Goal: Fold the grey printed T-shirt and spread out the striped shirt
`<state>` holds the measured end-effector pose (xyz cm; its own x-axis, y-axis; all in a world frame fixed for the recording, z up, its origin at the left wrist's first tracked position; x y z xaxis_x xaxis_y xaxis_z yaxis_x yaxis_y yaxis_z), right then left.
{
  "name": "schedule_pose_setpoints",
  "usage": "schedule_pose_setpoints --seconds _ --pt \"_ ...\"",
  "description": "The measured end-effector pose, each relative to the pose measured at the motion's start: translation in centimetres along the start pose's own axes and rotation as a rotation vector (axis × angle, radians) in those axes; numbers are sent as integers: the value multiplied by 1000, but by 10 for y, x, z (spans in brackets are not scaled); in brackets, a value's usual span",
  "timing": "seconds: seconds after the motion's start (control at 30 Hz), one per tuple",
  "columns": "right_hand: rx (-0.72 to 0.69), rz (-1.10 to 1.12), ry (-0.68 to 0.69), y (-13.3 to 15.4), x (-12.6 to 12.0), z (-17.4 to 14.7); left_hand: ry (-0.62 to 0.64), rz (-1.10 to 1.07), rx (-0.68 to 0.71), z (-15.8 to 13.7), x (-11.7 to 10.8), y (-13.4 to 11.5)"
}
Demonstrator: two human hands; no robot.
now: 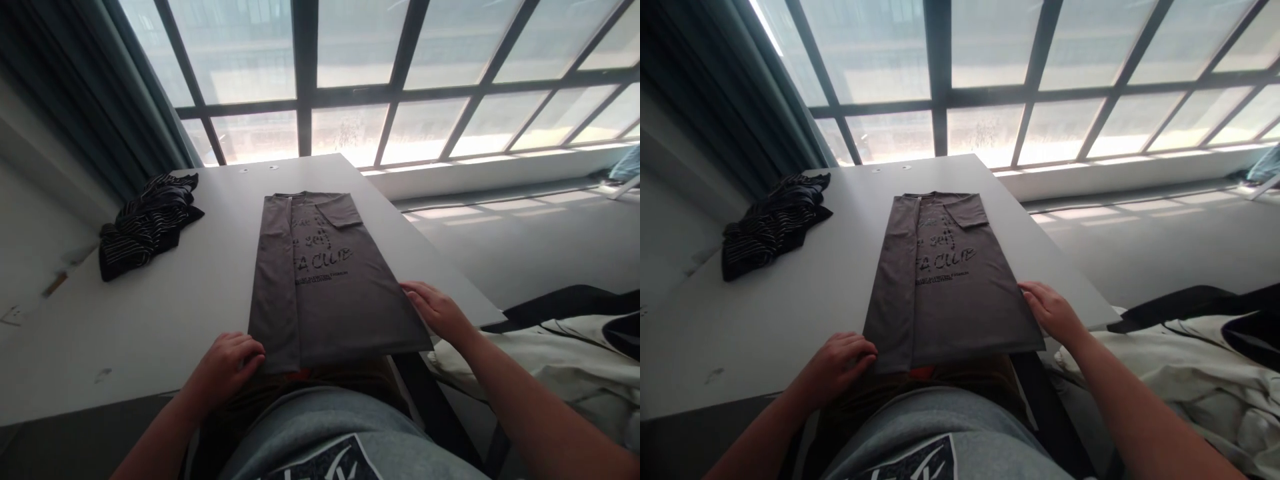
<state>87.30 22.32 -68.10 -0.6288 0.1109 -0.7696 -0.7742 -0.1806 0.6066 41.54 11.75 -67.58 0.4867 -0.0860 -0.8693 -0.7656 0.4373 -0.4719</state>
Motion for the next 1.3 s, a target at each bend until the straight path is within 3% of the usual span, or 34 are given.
schedule_pose_setpoints --seconds 0.17,0.3,0.43,0.5,0.63,0.73,0.8,1.0,1.07,1.17,1.23,1.3 --pt "149 327 45 -10 -4 -6 115 9 157 57 21 -45" --pt "181 580 212 -4 3 -6 271 25 366 111 59 -102" --pt "200 679 282 8 4 -1 346 97 585 154 91 -162" --pt "180 666 308 15 6 2 333 128 678 168 100 -190" --pt "204 739 367 25 17 6 182 135 827 182 102 -230" --pt "259 855 412 28 30 9 91 126 880 185 107 -237" --pt "272 881 399 25 38 17 65 131 844 190 114 -230" --pt "210 820 117 -7 43 92 156 69 750 201 129 -207" --pt "150 650 52 -13 42 129 196 25 766 200 130 -206" --pt "54 212 -19 -15 41 193 238 -29 772 202 132 -203" --pt "-5 -80 -14 -12 49 237 263 -53 767 204 134 -200" --pt "-50 -208 9 -7 61 277 285 -89 763 206 137 -197"
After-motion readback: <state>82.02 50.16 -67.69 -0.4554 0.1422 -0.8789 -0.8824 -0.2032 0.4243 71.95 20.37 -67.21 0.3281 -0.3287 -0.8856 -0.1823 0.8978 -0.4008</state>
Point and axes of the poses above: each hand's wrist, its own z-axis towards the middle knuckle, its own x-axis out of the palm, y = z × x, the point moved 10 cm from there along z, towards the middle knuckle, and after that the axes turned 5 degrees about -y, right-handed, at the moved point
